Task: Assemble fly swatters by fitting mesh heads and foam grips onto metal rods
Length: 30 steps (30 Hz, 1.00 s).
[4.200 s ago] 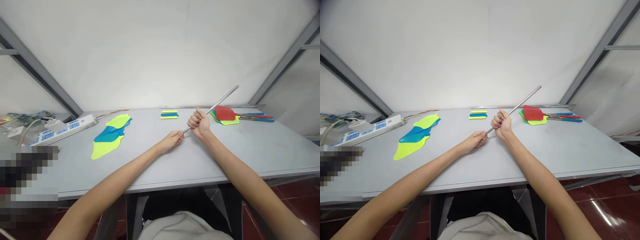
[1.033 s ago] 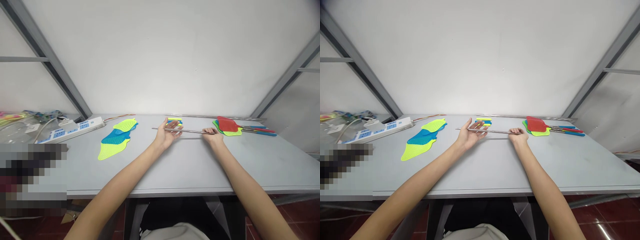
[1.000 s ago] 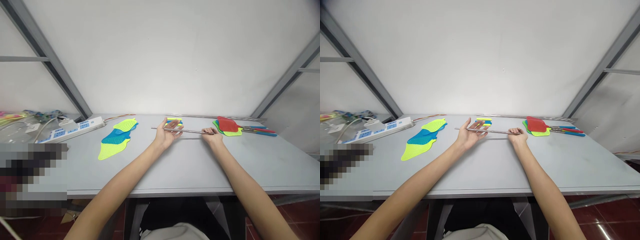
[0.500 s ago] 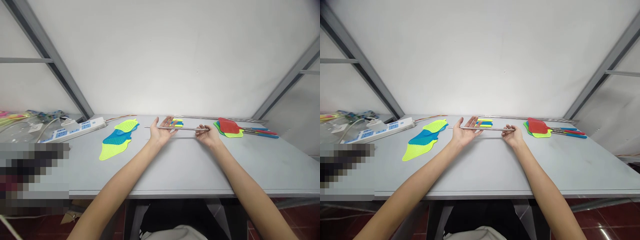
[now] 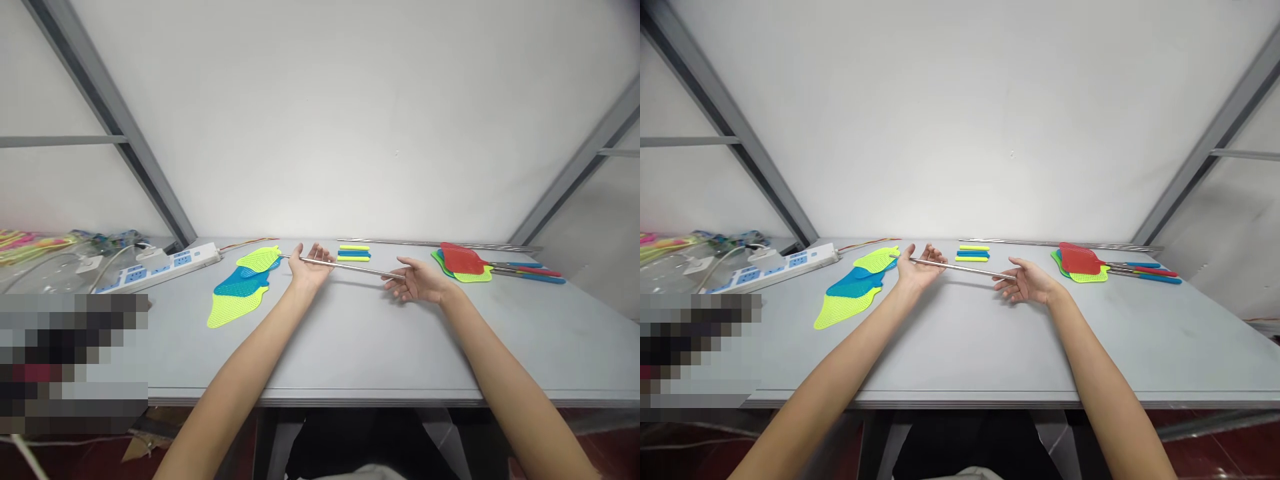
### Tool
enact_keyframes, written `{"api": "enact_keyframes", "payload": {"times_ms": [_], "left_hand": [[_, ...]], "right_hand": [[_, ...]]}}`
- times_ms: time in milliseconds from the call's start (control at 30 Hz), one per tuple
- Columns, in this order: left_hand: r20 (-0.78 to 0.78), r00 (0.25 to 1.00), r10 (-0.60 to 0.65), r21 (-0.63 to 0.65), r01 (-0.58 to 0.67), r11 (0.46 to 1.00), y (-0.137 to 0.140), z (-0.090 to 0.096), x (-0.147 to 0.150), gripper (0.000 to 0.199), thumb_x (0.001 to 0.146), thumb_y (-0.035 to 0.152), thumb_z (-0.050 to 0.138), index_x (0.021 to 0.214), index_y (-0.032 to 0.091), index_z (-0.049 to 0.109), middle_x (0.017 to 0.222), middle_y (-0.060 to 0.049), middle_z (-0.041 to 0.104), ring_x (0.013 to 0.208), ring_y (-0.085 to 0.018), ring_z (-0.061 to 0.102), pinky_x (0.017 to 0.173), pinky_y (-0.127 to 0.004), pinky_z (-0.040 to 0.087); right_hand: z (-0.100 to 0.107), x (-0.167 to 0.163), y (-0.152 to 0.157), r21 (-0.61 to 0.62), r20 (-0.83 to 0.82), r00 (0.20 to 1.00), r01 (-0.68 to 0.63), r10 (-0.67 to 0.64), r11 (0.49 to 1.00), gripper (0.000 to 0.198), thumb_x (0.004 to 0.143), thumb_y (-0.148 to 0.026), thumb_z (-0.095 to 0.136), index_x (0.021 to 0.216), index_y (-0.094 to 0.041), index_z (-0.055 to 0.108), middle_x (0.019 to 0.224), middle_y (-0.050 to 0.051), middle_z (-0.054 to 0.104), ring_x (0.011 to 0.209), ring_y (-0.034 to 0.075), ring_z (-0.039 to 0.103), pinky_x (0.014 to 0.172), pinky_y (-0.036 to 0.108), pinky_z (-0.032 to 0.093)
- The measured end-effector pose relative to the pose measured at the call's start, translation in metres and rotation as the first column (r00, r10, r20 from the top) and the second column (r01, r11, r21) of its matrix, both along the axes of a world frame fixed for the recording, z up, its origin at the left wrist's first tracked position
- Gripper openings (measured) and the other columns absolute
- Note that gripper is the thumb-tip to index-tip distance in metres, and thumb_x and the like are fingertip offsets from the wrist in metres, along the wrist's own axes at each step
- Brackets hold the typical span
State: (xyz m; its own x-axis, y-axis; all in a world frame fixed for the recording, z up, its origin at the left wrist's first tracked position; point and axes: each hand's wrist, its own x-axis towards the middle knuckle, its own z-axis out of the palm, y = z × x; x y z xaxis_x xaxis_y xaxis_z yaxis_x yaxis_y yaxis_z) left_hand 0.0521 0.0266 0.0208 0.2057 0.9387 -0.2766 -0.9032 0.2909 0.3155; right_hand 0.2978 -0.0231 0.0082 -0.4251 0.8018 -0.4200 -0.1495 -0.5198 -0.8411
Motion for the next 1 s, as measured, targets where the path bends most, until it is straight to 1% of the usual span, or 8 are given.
{"api": "enact_keyframes", "payload": {"times_ms": [100,233,333,467,600,767,900,1000], "left_hand": [[0.005,1.0,-0.006,-0.047,0.007,0.999,0.0,0.001,0.001,0.031,0.079,0.038,0.035,0.072,0.012,0.05,0.059,-0.002,0.049,0.053,-0.011,0.05,0.05,-0.026,0.04],[0.018,1.0,-0.02,-0.099,0.021,0.995,0.002,0.0,0.003,0.028,0.081,0.036,0.039,0.091,0.012,0.049,0.077,-0.002,0.052,0.061,-0.009,0.05,0.054,-0.024,0.043],[0.02,0.999,-0.034,-0.123,0.036,0.992,0.004,-0.003,0.005,0.027,0.081,0.031,0.042,0.1,0.013,0.048,0.091,-0.005,0.053,0.072,-0.011,0.053,0.061,-0.028,0.046],[0.013,0.998,-0.067,-0.133,0.068,0.989,0.004,-0.005,0.007,0.028,0.08,0.029,0.044,0.104,0.013,0.047,0.099,-0.006,0.051,0.082,-0.014,0.053,0.068,-0.033,0.046],[-0.007,0.995,-0.102,-0.131,0.1,0.986,0.002,-0.003,0.008,0.028,0.08,0.029,0.044,0.104,0.013,0.047,0.1,-0.006,0.051,0.083,-0.015,0.053,0.069,-0.034,0.046],[-0.052,0.993,-0.108,-0.14,0.099,0.985,0.0,0.0,0.009,0.027,0.08,0.028,0.045,0.102,0.013,0.047,0.097,-0.006,0.052,0.08,-0.014,0.053,0.066,-0.031,0.046],[-0.108,0.994,-0.026,-0.134,0.011,0.991,-0.002,-0.001,0.011,0.027,0.081,0.03,0.043,0.101,0.013,0.047,0.093,-0.005,0.053,0.074,-0.012,0.053,0.061,-0.028,0.046],[-0.154,0.986,0.065,-0.088,-0.08,0.993,-0.003,-0.002,0.012,0.027,0.081,0.032,0.042,0.1,0.013,0.047,0.088,-0.004,0.052,0.068,-0.01,0.052,0.057,-0.025,0.045]], "right_hand": [[0.0,0.003,-0.001,0.021,0.039,0.997,-0.064,0.063,0.998,0.047,0.076,-0.048,0.035,0.087,-0.008,0.058,0.091,0.015,0.06,0.066,0.02,0.059,0.052,0.028,0.045],[0.001,0.0,-0.004,0.041,0.067,0.99,-0.126,0.123,0.991,0.048,0.077,-0.047,0.036,0.087,-0.006,0.059,0.095,0.017,0.059,0.069,0.021,0.059,0.054,0.028,0.045],[0.002,-0.004,-0.005,0.05,0.037,0.984,-0.177,0.175,0.983,0.049,0.078,-0.046,0.035,0.088,-0.004,0.059,0.095,0.018,0.059,0.068,0.021,0.06,0.055,0.028,0.046],[-0.002,-0.012,-0.004,-0.008,-0.04,0.973,-0.229,0.228,0.973,0.051,0.081,-0.043,0.03,0.092,-0.001,0.057,0.089,0.019,0.061,0.064,0.017,0.06,0.056,0.025,0.047],[-0.008,-0.027,-0.003,-0.054,-0.117,0.933,-0.349,0.341,0.935,0.051,0.083,-0.042,0.025,0.106,-0.003,0.049,0.096,0.02,0.058,0.063,0.015,0.061,0.047,0.022,0.047],[-0.011,-0.042,-0.008,-0.066,-0.215,0.855,-0.496,0.473,0.866,0.051,0.084,-0.043,0.022,0.118,-0.009,0.039,0.105,0.019,0.054,0.078,0.022,0.06,0.052,0.027,0.049],[-0.009,-0.045,-0.011,-0.063,-0.296,0.825,-0.52,0.482,0.852,0.052,0.085,-0.043,0.017,0.12,-0.009,0.035,0.109,0.02,0.051,0.089,0.025,0.056,0.053,0.027,0.049],[-0.008,-0.046,-0.013,-0.059,-0.343,0.806,-0.532,0.483,0.845,0.053,0.085,-0.043,0.016,0.12,-0.008,0.034,0.111,0.02,0.05,0.095,0.026,0.053,0.056,0.026,0.049]]}}
